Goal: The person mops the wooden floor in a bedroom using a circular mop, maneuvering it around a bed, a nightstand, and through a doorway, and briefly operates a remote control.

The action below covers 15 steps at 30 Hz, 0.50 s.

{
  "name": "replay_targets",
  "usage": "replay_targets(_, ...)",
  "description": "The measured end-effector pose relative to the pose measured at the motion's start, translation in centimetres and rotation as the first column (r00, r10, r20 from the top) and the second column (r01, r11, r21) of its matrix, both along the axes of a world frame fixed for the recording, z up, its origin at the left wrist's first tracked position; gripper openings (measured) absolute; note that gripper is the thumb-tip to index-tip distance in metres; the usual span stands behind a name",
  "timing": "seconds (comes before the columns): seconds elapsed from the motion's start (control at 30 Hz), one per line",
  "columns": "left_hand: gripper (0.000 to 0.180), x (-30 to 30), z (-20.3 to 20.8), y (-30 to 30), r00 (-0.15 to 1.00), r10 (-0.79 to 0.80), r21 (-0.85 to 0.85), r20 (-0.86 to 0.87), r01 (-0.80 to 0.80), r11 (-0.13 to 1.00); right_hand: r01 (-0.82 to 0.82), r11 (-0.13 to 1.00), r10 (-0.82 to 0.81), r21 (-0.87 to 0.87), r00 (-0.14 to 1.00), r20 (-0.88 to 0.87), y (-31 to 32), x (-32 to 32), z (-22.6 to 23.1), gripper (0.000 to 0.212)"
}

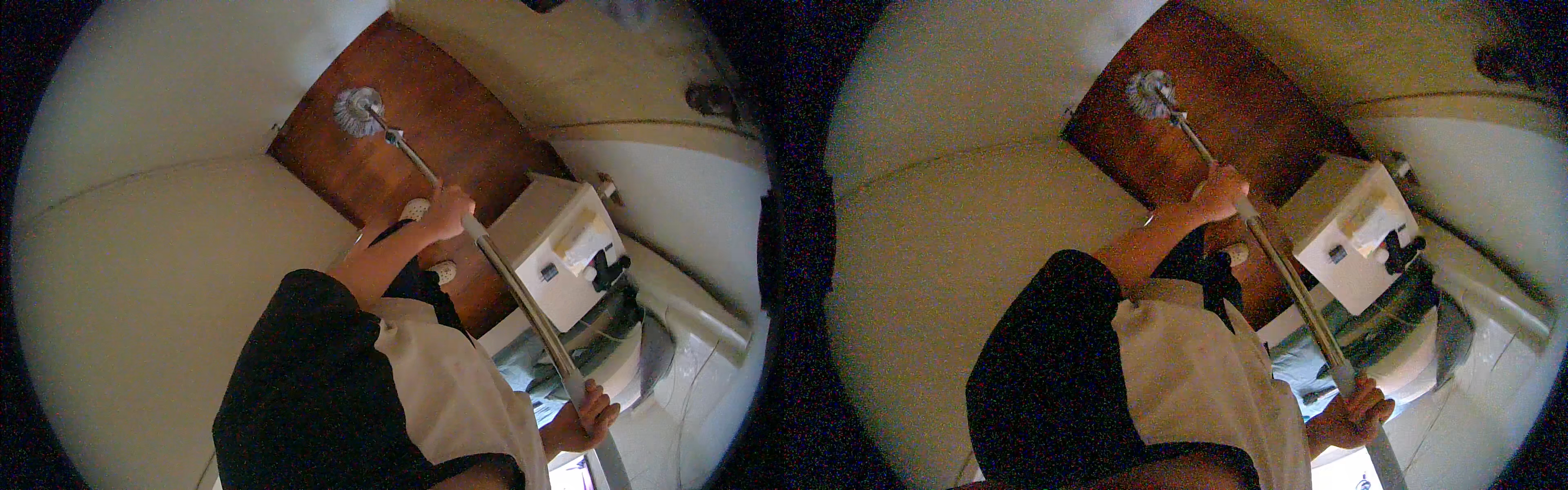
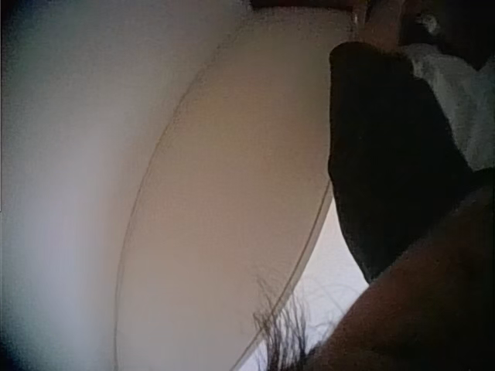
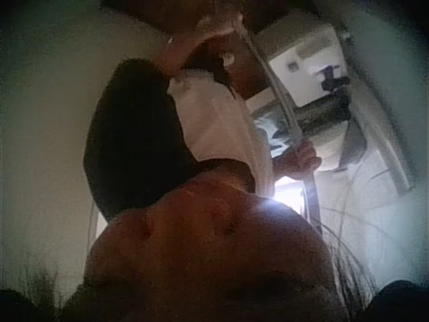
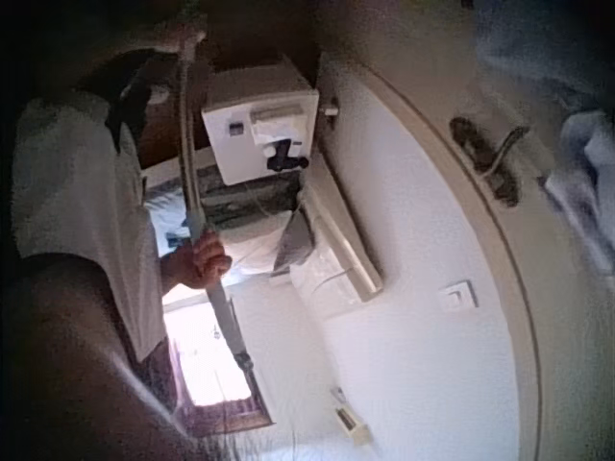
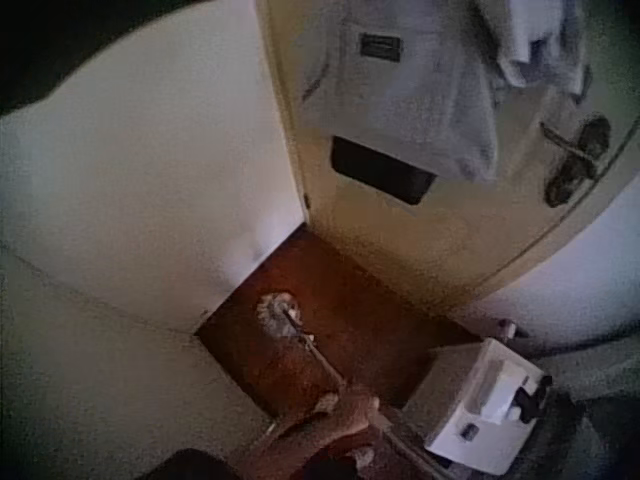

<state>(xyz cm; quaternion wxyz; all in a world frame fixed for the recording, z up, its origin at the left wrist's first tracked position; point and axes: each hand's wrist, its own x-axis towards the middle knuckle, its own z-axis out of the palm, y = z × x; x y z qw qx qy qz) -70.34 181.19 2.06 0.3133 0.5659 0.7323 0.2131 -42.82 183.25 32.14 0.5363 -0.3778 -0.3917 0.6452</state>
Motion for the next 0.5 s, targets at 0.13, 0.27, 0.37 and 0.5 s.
replay_targets(0.13, 0.013, -4.8, -2.1, -0.8, 0.986, 0.098, 0.175, -0.132, -0.074, 0.982, -0.092, 0.995, 0.087, 0.05, 0.993, 0.081, 0.9, -3.7, -1.5, 0.024)
replay_targets(0.27, 0.007, -5.7, -3.0, -3.0, 0.966, 0.257, 0.089, 0.004, -0.256, 0.963, -0.125, 0.99, 0.112, 0.062, 0.977, 0.183, 2.0, -5.8, -1.9, 0.023)
replay_targets(0.37, 0.006, -5.6, -3.7, -6.1, 0.934, 0.328, 0.126, -0.144, -0.312, 0.942, -0.174, 0.984, 0.161, 0.041, 0.962, 0.222, 2.3, -6.8, -3.2, 0.021)
replay_targets(0.5, 0.009, -5.6, -4.6, -10.8, 0.906, 0.364, 0.14, -0.215, -0.34, 0.93, -0.393, 0.919, 0.393, -0.041, 0.92, -0.003, 1.9, -7.1, -5.7, 0.022)
